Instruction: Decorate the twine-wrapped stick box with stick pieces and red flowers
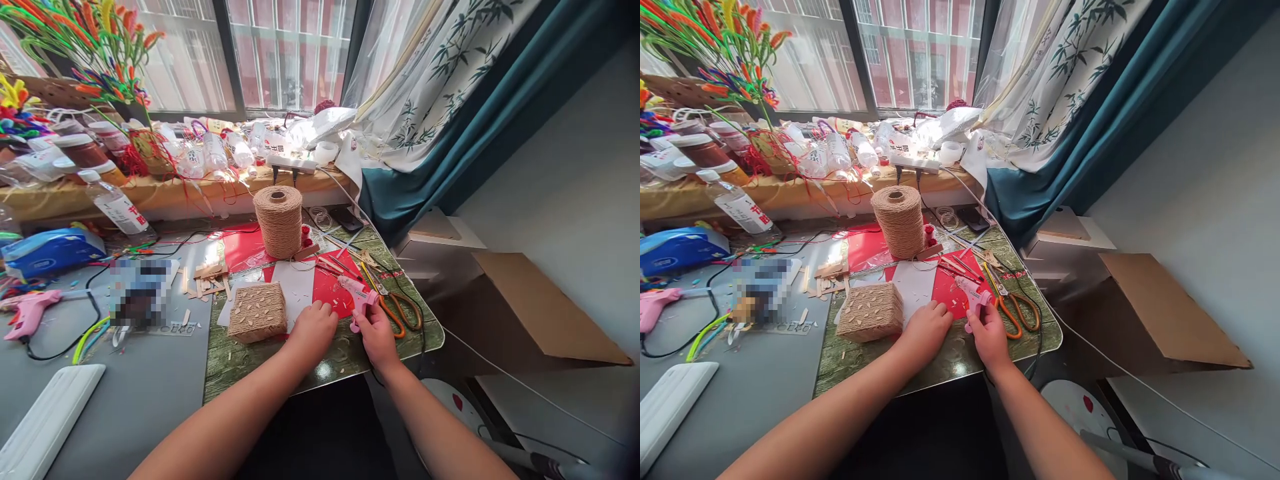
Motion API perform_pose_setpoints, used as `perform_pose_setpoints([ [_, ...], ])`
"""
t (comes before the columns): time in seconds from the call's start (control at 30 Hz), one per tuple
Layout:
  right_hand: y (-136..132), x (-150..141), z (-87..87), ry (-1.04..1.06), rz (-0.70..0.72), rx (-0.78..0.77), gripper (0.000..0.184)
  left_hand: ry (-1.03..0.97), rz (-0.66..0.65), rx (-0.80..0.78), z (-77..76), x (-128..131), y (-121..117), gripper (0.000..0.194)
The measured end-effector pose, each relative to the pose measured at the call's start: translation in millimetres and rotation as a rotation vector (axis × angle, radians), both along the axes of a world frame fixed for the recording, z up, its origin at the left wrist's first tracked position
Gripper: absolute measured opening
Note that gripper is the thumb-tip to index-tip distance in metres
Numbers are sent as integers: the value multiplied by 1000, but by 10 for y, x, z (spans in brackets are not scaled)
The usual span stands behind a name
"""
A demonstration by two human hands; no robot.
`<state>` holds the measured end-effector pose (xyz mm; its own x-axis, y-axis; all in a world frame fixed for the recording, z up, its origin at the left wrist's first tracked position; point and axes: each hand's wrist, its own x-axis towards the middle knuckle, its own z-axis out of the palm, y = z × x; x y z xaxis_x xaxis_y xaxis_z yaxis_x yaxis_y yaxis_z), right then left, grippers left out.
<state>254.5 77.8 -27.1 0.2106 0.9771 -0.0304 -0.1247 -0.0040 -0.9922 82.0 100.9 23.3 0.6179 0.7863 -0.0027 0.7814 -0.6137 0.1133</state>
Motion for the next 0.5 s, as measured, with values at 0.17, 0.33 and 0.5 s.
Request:
perform_pose_setpoints([
  [0.17, -18, 27, -36, -8, -12, 1, 35, -186, -60, 27, 33, -195, -180, 8],
  [0.33, -32, 63, -50, 22, 18, -39, 33, -651, 67, -136, 80, -718, -560, 13],
  [0.5, -66, 60, 49, -2, 174, -33, 33, -891, 407, -298, -61, -1198, -814, 16],
])
